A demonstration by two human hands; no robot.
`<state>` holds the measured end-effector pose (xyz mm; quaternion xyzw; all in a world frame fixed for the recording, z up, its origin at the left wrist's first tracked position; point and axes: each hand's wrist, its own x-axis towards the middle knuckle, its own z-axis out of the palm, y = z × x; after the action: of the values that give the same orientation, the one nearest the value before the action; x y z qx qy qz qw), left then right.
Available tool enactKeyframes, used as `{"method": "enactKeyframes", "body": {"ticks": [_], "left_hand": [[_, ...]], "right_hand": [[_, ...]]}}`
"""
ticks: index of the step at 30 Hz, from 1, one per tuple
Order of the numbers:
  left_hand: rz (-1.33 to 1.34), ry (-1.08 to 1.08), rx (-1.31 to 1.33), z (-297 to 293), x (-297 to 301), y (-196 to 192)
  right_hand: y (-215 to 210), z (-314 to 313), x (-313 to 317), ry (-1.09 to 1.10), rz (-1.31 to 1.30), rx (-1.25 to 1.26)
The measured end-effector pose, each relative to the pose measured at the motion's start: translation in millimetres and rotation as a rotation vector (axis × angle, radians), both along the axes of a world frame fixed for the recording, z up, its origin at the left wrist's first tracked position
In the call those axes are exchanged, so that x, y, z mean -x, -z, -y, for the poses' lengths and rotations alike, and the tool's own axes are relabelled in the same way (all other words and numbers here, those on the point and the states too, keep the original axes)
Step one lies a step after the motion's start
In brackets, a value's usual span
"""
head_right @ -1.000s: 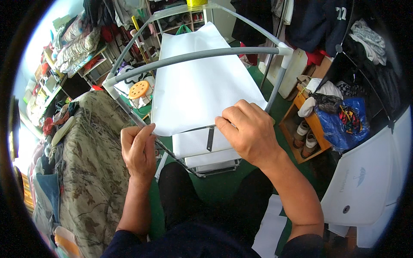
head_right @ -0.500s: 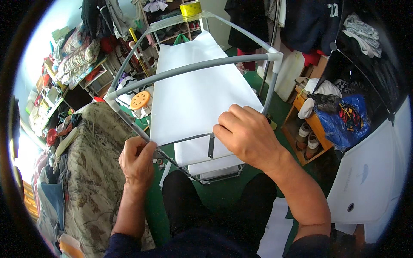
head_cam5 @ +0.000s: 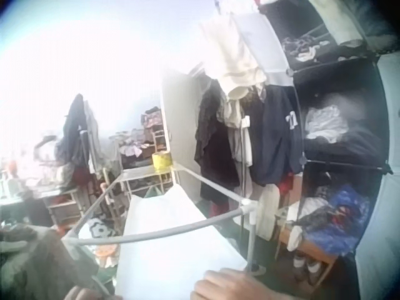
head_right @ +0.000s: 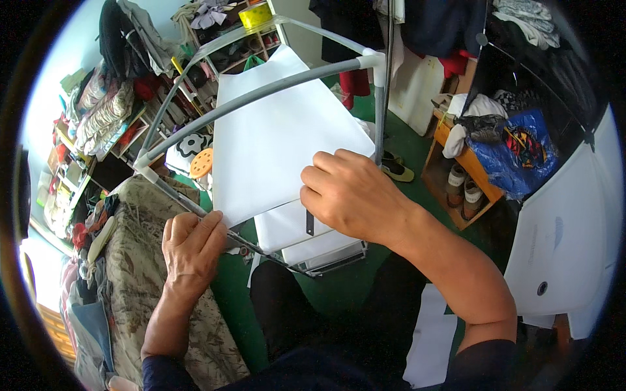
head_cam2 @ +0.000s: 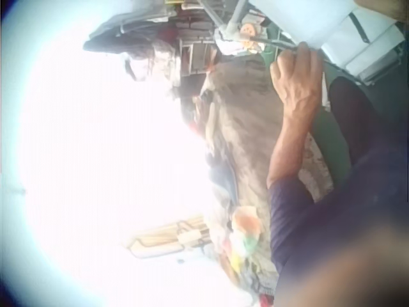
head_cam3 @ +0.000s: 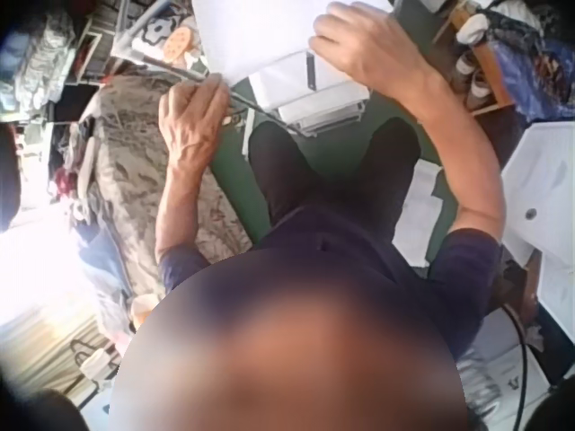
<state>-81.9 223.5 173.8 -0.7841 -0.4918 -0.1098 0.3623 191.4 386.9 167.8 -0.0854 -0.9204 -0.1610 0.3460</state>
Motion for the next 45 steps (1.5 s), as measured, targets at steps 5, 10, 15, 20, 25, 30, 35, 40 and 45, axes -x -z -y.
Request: {"method": "enactKeyframes", "body": {"ticks": [5, 10, 15, 20, 25, 30, 35, 40, 45], "left_hand": [[-0.028, -0.020, 0.038, 0.5, -1.5, -5.2], [-0.001, -0.051, 0.095, 5.4, -7.0, -8.8], [-0.046, -0.031, 0.058, 4.7, -4.6, -11.6], [-0.028, -0.046, 0.077, 6.1, -6.7, -7.7], [0.007, -0.059, 0.107, 3.5, -20.6, -12.8], [-0.025, -0.089, 0.113, 2.5, -21.1, -11.1], [0.011, -0.048, 0.080, 1.9, -12.1, -9.4], [0.328, 0.232, -0.108, -2.0, 14.7, 12.9], [1.285, 0.023, -0.200, 4.5, 41.9, 52.4]], "right_hand": [[8.0, -2.8, 3.5, -0.021, -0.036, -0.019], [10.6, 0.9, -1.9, 0.011, -0.019, -0.021], [17.0, 4.8, -1.4, 0.030, -0.062, -0.031], [26.3, 8.3, 0.0, 0.039, -0.125, -0.036], [35.3, 11.1, -4.0, 0.060, -0.209, -0.039], [41.8, 9.6, -3.2, 0.073, -0.234, -0.027], [38.5, 8.5, -0.3, 0.058, -0.222, 0.009], [37.6, 4.8, 4.8, 0.047, -0.293, -0.022], [33.2, 9.8, 20.5, 0.012, -0.257, -0.029]]}}
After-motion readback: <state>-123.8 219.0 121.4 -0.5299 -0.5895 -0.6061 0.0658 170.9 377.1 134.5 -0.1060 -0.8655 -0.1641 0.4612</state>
